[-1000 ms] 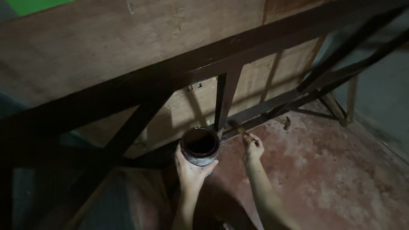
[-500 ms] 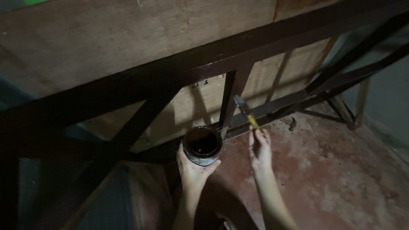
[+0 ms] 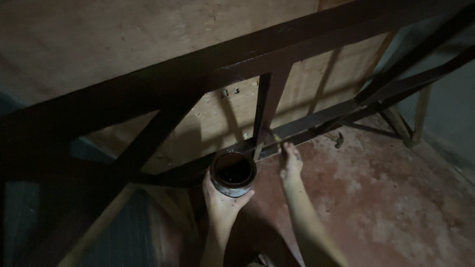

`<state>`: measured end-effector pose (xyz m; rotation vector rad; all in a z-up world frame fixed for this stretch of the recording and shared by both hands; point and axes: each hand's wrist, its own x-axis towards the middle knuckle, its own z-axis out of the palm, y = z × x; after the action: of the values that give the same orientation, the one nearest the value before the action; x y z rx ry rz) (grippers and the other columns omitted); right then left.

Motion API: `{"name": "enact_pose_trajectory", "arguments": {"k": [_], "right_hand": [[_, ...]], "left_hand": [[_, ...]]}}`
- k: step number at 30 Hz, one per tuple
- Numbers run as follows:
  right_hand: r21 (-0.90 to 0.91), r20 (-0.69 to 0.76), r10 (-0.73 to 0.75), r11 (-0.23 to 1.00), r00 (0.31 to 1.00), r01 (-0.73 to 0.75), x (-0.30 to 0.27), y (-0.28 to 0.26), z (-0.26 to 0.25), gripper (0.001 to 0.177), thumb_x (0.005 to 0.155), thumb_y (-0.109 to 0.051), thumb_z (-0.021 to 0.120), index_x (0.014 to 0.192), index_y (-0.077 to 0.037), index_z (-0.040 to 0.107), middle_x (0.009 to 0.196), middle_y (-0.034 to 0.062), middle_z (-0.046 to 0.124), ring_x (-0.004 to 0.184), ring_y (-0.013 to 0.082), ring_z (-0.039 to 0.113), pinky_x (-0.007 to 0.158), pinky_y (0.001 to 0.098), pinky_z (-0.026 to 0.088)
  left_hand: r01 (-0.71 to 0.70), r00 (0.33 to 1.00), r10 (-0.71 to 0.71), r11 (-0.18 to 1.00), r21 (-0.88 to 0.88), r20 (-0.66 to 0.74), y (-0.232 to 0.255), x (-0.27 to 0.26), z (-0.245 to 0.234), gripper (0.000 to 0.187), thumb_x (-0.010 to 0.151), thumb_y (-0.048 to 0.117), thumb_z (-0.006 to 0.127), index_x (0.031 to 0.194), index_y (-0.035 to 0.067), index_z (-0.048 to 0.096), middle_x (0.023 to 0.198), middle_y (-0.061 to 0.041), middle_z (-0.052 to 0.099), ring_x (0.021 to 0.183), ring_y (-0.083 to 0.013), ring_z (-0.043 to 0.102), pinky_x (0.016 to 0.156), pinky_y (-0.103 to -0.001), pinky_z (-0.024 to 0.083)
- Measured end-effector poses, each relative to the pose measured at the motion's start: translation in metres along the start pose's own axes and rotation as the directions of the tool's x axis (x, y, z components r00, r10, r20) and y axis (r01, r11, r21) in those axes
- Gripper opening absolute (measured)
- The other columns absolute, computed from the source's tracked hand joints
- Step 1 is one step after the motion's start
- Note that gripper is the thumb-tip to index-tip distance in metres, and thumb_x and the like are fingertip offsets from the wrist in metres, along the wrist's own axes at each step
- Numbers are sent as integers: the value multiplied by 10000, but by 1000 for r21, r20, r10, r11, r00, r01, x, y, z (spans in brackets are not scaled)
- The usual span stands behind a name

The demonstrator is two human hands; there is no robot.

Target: The person paints the wooden frame of a bed with dark brown paint using a brush. They repeatedly dip the brush into a paint can and apply the paint to various sections of the frame, including the side rails and legs.

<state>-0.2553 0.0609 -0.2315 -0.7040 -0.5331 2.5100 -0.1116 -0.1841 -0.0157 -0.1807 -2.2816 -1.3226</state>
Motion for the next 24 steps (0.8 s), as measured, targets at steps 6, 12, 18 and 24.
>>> {"name": "enact_pose_trajectory", "arguments": {"k": [6, 12, 18, 24], "right_hand": [[208, 145, 61, 974, 987, -91, -78, -69, 21, 149, 935, -25, 696, 1047, 19, 609, 1092, 123, 676, 1078, 244, 701, 997, 312, 541], [203, 102, 108, 971, 989, -128, 3, 17, -26, 152, 936, -23, 689, 1074, 3, 629, 1092, 104, 665, 1051, 255, 687, 968, 336, 591], [15, -180, 3, 1000, 984, 0, 28, 24, -48, 187, 893, 13, 667, 1061, -54, 622, 1075, 103, 677, 978, 257, 688, 840, 390, 584], [110, 130, 27, 993, 991, -41, -18, -30, 21, 123, 933, -26, 708, 1025, 12, 636, 1032, 128, 688, 974, 250, 677, 870, 312, 569]], "left_hand": [[-12, 999, 9, 997, -75, -36, 12, 5, -2, 1196, 442, 229, 1019, 1427, -44, 399, 1346, -250, 528, 1244, -377, 556, 1053, -487, 465], [-6, 1000, 4, 997, -82, -16, 7, 0, 8, 1205, 425, 146, 1019, 1435, -34, 388, 1354, -231, 509, 1246, -351, 542, 1059, -468, 453], [66, 996, -45, 960, -272, 83, -5, -8, 15, 1215, 492, 88, 991, 1483, -28, 298, 1396, -206, 438, 1310, -322, 518, 1093, -466, 465], [30, 997, -3, 934, -357, 76, -4, -9, 15, 1176, 541, 81, 983, 1487, -30, 294, 1411, -204, 443, 1294, -326, 552, 1088, -460, 510]]}}
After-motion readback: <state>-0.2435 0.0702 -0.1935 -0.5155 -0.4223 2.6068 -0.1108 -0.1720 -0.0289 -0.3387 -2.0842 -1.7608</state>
